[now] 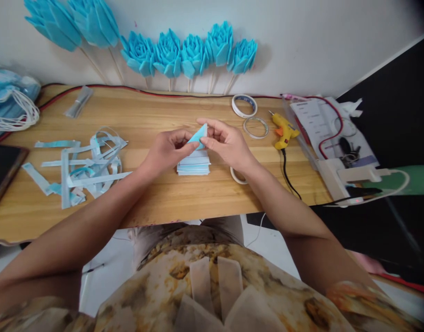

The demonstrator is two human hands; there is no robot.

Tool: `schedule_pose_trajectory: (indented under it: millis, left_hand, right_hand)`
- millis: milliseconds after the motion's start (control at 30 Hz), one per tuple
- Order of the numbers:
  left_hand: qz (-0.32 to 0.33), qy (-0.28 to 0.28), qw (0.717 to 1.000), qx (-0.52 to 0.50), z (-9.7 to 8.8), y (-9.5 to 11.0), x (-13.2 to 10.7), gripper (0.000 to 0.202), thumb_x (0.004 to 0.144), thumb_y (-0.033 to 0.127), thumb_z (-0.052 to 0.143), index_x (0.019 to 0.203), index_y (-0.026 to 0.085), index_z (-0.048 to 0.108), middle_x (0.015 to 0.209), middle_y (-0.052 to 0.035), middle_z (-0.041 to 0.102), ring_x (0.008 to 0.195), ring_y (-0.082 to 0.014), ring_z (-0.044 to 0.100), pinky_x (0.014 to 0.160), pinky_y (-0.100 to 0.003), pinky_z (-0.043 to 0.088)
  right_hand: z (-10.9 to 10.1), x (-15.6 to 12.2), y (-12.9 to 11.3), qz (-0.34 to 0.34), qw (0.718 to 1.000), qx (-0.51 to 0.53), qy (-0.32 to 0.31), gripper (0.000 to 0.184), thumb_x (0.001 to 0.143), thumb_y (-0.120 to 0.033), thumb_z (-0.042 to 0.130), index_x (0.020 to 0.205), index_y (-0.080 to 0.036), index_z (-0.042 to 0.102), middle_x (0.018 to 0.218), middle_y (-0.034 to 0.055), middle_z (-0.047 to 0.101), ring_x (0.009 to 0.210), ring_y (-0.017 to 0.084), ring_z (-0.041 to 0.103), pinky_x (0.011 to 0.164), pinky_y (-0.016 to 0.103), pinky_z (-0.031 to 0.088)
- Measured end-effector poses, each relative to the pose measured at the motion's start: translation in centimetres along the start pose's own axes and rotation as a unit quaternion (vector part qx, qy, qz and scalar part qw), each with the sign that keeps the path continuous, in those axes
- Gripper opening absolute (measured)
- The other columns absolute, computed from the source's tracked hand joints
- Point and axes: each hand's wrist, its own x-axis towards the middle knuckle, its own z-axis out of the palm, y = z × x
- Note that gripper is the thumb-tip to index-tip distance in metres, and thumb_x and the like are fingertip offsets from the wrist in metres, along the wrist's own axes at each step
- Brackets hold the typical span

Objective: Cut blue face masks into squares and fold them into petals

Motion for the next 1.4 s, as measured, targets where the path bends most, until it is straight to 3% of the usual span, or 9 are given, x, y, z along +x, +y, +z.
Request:
schedule_pose_trajectory:
  millis: [267, 500, 700, 833, 933, 1033, 1200, 1400]
  left_hand:
    - [0.0, 0.02, 1.0, -0.004, -0.6, 0.0, 0.2, 0.035, 0.09, 0.042, 0.062, 0.064, 0.018, 0.058, 0.063, 0.0003, 0.058, 0.058, -0.0107, 0.047, 0.059, -0.026, 0.037]
    - [-0.025, 0.0, 1.0, -0.006, 0.0, 0.1, 0.1, 0.03, 0.086, 0.045, 0.068, 0.073, 0.018, 0.064, 0.064, 0.0016, 0.057, 0.057, -0.0105, 0.046, 0.054, -0.025, 0.033]
    - [-0.005, -0.008, 1.0, -0.003, 0.1, 0.0, 0.0, 0.034, 0.088, 0.045, 0.068, 0.067, 0.018, 0.061, 0.06, 0.003, 0.052, 0.054, -0.0091, 0.041, 0.052, -0.025, 0.029]
    - [0.003, -0.012, 1.0, 0.005, -0.2, -0.1, 0.0, 0.034, 0.089, 0.042, 0.066, 0.066, 0.018, 0.061, 0.059, 0.0023, 0.053, 0.054, -0.0093, 0.042, 0.053, -0.025, 0.031]
    - [-0.004, -0.023, 1.0, 0.007, -0.2, -0.1, 0.1, 0.032, 0.088, 0.041, 0.066, 0.066, 0.018, 0.061, 0.058, 0.0024, 0.053, 0.054, -0.0095, 0.043, 0.053, -0.024, 0.032]
    - [-0.016, -0.028, 0.999, -0.007, -0.2, -0.3, 0.1, 0.031, 0.086, 0.04, 0.067, 0.065, 0.018, 0.06, 0.058, 0.0025, 0.053, 0.054, -0.0095, 0.043, 0.053, -0.024, 0.032]
    - [-0.03, -0.028, 0.999, -0.035, -0.2, -0.4, 0.1, 0.031, 0.085, 0.042, 0.067, 0.065, 0.019, 0.06, 0.059, 0.0017, 0.055, 0.054, -0.01, 0.045, 0.053, -0.025, 0.035]
    - [-0.026, -0.022, 0.998, -0.057, -0.1, -0.3, 0.1, 0.031, 0.083, 0.044, 0.07, 0.068, 0.019, 0.061, 0.062, 0.0008, 0.059, 0.057, -0.0106, 0.05, 0.055, -0.024, 0.039]
  right_hand:
    - [0.0, 0.2, 0.9, -0.005, 0.999, 0.009, 0.032, 0.049, 0.09, -0.036, 0.071, 0.137, -0.025, 0.061, 0.089, -0.0015, 0.067, 0.08, 0.013, 0.063, 0.075, 0.029, 0.057]
    - [0.3, 0.1, 0.3, 0.005, 0.999, 0.0, 0.036, 0.047, 0.09, -0.033, 0.069, 0.136, -0.026, 0.062, 0.085, -0.0025, 0.062, 0.074, 0.013, 0.059, 0.071, 0.029, 0.055]
    - [0.6, 0.0, 0.0, 0.012, 1.0, 0.007, 0.027, 0.048, 0.089, -0.034, 0.071, 0.136, -0.026, 0.062, 0.088, -0.0021, 0.062, 0.079, 0.013, 0.06, 0.074, 0.03, 0.055]
    - [0.7, -0.1, -0.5, 0.024, 0.999, 0.034, 0.033, 0.04, 0.088, -0.039, 0.072, 0.125, -0.024, 0.067, 0.083, -0.003, 0.061, 0.077, 0.012, 0.059, 0.074, 0.029, 0.054]
    - [0.8, 0.0, -0.8, 0.027, 0.997, 0.057, 0.035, 0.029, 0.087, -0.043, 0.074, 0.104, -0.02, 0.071, 0.079, -0.003, 0.06, 0.075, 0.011, 0.057, 0.071, 0.027, 0.053]
    - [1.0, 0.0, -0.9, 0.0, 0.997, 0.045, 0.057, 0.023, 0.086, -0.041, 0.075, 0.09, -0.02, 0.067, 0.075, -0.0034, 0.059, 0.071, 0.011, 0.056, 0.067, 0.026, 0.051]
    - [1.3, -0.4, -1.3, -0.078, 0.988, -0.077, 0.112, 0.01, 0.09, -0.032, 0.068, 0.091, -0.022, 0.068, 0.082, -0.0012, 0.065, 0.075, 0.013, 0.059, 0.073, 0.029, 0.052]
    - [1.0, -0.8, -1.8, -0.156, 0.965, -0.185, 0.105, 0.011, 0.095, -0.029, 0.061, 0.094, -0.025, 0.071, 0.091, 0.0022, 0.07, 0.085, 0.017, 0.063, 0.084, 0.036, 0.054]
